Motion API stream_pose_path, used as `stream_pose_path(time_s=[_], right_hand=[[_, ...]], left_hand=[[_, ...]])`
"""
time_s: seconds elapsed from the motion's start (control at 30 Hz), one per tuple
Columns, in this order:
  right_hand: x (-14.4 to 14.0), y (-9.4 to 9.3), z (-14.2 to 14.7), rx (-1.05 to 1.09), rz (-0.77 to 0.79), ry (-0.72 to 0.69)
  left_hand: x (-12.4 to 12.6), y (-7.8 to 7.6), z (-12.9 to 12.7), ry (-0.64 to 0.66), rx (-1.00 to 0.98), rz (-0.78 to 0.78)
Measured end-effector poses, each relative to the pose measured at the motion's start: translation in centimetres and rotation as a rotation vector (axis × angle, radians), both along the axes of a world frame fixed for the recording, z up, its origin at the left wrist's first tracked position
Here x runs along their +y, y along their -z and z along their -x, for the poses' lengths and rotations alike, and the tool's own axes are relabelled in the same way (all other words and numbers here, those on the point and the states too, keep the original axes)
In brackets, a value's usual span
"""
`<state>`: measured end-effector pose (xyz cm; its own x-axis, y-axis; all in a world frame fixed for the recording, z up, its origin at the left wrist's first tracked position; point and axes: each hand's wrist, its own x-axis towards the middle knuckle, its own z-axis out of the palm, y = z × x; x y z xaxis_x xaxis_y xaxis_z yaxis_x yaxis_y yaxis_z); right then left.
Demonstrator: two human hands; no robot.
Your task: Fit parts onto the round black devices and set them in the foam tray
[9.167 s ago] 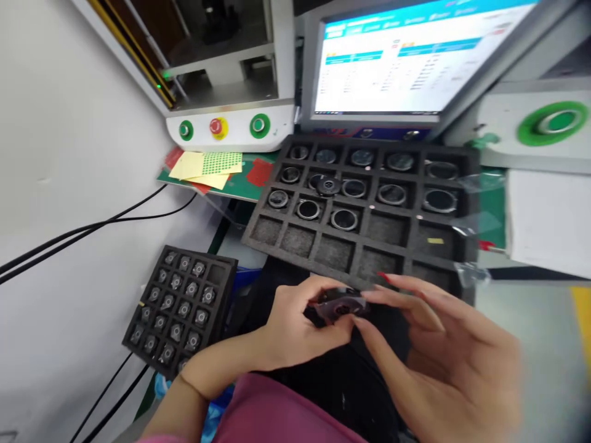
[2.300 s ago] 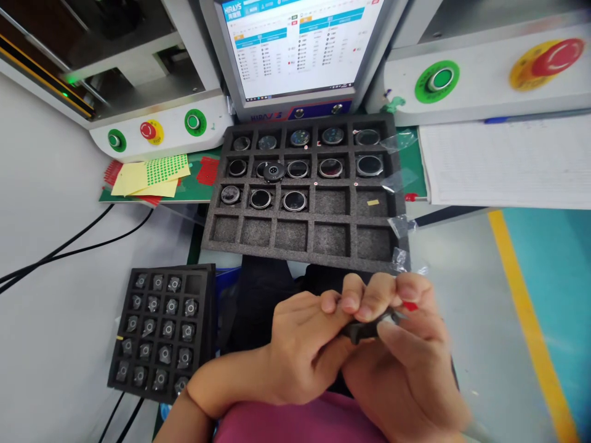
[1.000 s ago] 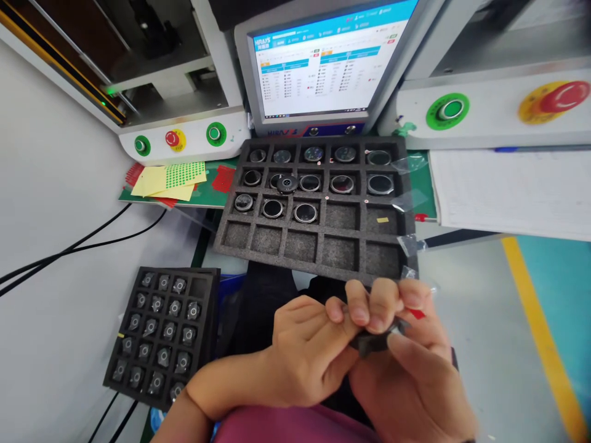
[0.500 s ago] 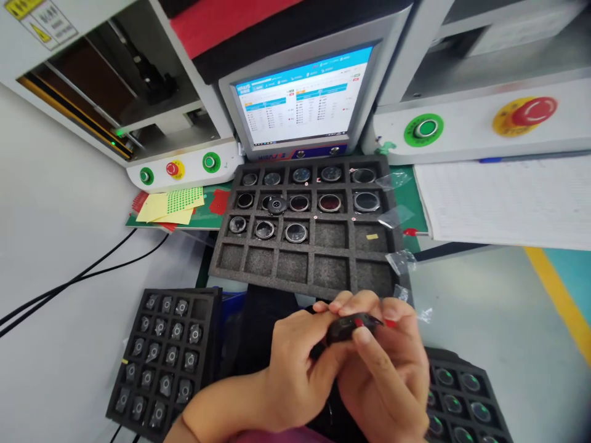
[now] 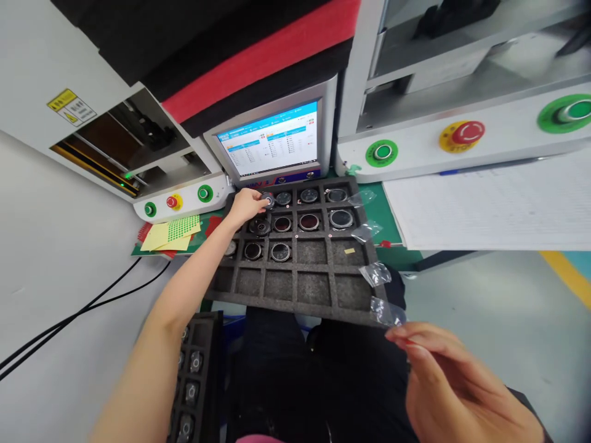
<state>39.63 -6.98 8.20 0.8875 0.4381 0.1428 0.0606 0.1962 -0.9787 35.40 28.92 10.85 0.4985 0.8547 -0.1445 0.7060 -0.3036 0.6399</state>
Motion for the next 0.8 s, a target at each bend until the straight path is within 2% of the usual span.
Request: stream_pose_path(time_s=[0.1,0.23,0.4,0.53,0.63,0.7,0.8], right_hand=[[-0.8,0.3,-0.5,-0.029,0.055,0.007],[-1.4,0.6,-0.9,-0.045,0.063,-0.005],[-1.3,0.7,-0.5,-0.009,-0.004,-0.025],[-1.0,0.8,0.3,-0.008,-0.048,-0.086],[-1.1,0.5,0.6,-0.055,-0.112,-0.115],[-1.2,0.0,0.7,-0.054,-0.134,-0.103],[-0.9,-1.1,1.2,0.019,-0.13,-0.127]], left_hand=[[1.0,0.5,-0.1,-0.019,0.1,-0.085],[0.0,-0.7,1.1,-0.026,0.197,-0.168],[-2.0,-1.5,3.1,0.05,0.266,-0.051],[-2.4,-1.2,3.4,0.092,0.176,0.054],[-3.1,-1.8,3.5,0.114,0.052,0.123],[-4.7,-2.4,3.8,0.108,-0.057,0.163],[-9.3,-2.7,4.9,0.084,-0.224,0.227]])
